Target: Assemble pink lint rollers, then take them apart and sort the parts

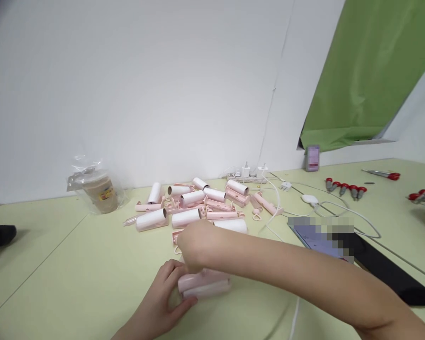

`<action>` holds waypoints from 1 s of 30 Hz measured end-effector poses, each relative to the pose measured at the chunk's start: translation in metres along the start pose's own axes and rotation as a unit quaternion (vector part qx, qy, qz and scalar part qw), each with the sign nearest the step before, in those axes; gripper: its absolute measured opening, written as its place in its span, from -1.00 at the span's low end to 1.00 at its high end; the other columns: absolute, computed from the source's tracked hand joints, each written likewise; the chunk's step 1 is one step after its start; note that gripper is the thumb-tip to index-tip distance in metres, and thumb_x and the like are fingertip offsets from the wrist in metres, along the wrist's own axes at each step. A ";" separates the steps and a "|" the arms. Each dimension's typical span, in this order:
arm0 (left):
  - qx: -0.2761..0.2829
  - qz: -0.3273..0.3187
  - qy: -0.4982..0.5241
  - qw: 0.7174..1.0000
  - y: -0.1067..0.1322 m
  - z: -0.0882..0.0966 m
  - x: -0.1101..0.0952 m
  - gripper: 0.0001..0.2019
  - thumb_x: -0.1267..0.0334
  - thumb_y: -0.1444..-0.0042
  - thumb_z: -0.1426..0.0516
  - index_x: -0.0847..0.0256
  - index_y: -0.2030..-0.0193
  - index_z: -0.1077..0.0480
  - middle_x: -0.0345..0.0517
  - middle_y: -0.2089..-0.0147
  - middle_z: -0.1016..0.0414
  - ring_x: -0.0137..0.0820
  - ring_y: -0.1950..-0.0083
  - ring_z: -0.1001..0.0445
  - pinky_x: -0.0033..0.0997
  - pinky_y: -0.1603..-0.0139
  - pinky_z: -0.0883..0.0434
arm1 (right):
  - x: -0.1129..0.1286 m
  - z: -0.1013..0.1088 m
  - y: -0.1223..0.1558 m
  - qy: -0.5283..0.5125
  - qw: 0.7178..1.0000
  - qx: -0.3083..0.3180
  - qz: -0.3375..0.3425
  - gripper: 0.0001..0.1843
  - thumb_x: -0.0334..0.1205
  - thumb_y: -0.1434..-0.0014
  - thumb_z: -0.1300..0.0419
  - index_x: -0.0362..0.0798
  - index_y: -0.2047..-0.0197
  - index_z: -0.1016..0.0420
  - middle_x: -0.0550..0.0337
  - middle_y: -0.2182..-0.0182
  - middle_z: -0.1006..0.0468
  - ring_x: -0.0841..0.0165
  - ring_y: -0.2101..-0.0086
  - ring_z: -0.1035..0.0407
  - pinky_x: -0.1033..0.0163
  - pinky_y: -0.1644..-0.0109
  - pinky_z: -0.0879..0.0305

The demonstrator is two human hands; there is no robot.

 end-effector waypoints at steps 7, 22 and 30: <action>0.012 0.043 -0.004 0.999 -0.001 0.004 0.006 -0.28 0.29 0.16 -0.20 -0.03 -0.16 0.01 -0.05 -0.06 -0.14 -0.14 -0.11 -0.09 -0.08 -0.08 -0.15 | -0.103 0.069 0.060 -0.158 0.970 -0.107 -0.149 -0.60 0.09 -0.11 0.09 -0.01 0.26 -0.38 0.19 0.34 -0.51 0.39 0.48 -0.42 0.37 0.49 -0.21; -0.045 0.068 0.406 0.910 -0.086 -0.010 -0.050 -0.74 0.03 0.04 -0.09 0.18 0.49 -0.21 -0.43 0.74 -0.09 -0.60 0.75 -0.08 -0.59 0.71 -0.12 | -0.219 -0.062 0.049 -0.046 0.972 -0.137 -0.185 -0.76 -0.20 -0.18 -0.03 -0.09 0.10 -0.32 0.13 0.11 -0.37 0.34 0.20 -0.33 0.11 0.15 -0.29; -0.093 0.012 0.438 0.894 -0.084 -0.018 -0.042 -0.56 -0.15 0.26 -0.16 0.21 0.64 -0.17 -0.42 0.78 0.01 -0.66 0.76 0.06 -0.60 0.76 0.06 | -0.154 -0.015 0.055 -0.185 0.956 -0.205 -0.101 -0.76 -0.13 -0.18 0.05 -0.07 0.17 -0.29 0.22 0.41 -0.39 0.39 0.38 -0.34 0.32 0.34 -0.28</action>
Point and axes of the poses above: each hand's wrist, its own y-axis away from the middle knuckle, its own z-axis out of the back of the hand, x = y × z, the point moved 6 cm from there along -y, towards the middle knuckle
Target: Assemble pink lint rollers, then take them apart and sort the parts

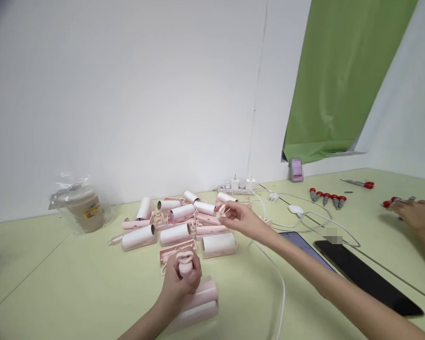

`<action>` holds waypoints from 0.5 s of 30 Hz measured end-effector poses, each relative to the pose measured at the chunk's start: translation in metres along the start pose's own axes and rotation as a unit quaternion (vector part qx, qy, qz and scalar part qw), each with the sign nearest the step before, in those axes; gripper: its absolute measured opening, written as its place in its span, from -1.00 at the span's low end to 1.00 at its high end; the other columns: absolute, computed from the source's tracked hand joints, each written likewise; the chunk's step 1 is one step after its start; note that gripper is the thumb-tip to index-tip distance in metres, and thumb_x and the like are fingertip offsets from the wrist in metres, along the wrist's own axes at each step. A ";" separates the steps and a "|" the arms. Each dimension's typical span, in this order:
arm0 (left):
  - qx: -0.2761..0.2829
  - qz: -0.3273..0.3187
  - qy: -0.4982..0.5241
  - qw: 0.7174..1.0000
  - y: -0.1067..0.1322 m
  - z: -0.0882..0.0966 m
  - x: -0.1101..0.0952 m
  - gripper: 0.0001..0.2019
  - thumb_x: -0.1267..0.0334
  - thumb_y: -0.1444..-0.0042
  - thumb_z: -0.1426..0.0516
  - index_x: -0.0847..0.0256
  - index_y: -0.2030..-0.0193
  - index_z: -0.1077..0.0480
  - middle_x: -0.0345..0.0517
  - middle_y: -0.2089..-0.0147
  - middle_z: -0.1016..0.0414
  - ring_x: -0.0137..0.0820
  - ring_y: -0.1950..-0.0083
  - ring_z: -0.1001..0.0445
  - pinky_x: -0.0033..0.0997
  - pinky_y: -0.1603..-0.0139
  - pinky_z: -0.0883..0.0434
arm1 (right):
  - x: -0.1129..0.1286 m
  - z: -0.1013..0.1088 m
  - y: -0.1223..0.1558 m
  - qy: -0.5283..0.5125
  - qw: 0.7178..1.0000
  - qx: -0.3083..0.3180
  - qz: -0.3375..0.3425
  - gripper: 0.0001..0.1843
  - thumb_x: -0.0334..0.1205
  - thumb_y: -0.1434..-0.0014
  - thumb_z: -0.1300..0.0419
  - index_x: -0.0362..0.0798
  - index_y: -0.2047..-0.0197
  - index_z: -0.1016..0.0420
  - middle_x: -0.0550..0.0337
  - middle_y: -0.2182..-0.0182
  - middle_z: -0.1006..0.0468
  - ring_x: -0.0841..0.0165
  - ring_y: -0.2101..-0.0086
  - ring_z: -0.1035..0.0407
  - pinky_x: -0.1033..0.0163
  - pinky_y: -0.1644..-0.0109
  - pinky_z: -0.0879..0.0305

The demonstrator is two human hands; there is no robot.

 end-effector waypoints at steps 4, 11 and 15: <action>0.030 -0.028 0.118 0.992 0.001 -0.005 -0.001 -0.46 -0.28 0.18 0.00 0.26 0.63 -0.24 -0.41 0.80 0.05 -0.65 0.78 0.11 -0.59 0.78 0.12 | 0.069 -0.006 0.017 -0.295 0.953 -0.018 0.063 -0.80 -0.12 -0.03 -0.16 -0.05 0.32 -0.31 0.20 0.36 -0.36 0.39 0.34 -0.30 0.31 0.28 -0.26; 0.061 -0.027 0.184 0.981 0.000 -0.006 -0.001 -0.40 -0.30 0.12 0.09 0.30 0.59 -0.29 -0.35 0.80 -0.02 -0.62 0.79 0.07 -0.58 0.80 0.10 | 0.080 0.002 0.026 -0.359 0.928 -0.100 0.006 -0.83 -0.10 -0.05 -0.13 -0.01 0.35 -0.32 0.24 0.44 -0.37 0.38 0.38 -0.33 0.31 0.33 -0.29; 0.076 -0.017 0.185 0.980 0.001 -0.006 -0.001 -0.41 -0.27 0.09 0.12 0.30 0.57 -0.29 -0.34 0.79 -0.03 -0.61 0.78 0.05 -0.59 0.79 0.08 | 0.050 0.005 0.029 -0.181 0.980 -0.075 -0.029 -0.77 -0.02 -0.05 -0.10 -0.02 0.36 -0.35 0.21 0.39 -0.39 0.33 0.33 -0.32 0.28 0.26 -0.26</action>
Point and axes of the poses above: each hand's wrist, its own y-axis away from the middle knuckle, its own z-axis out of the back of the hand, x = y × z, the point moved 6 cm from there along -y, towards the middle knuckle
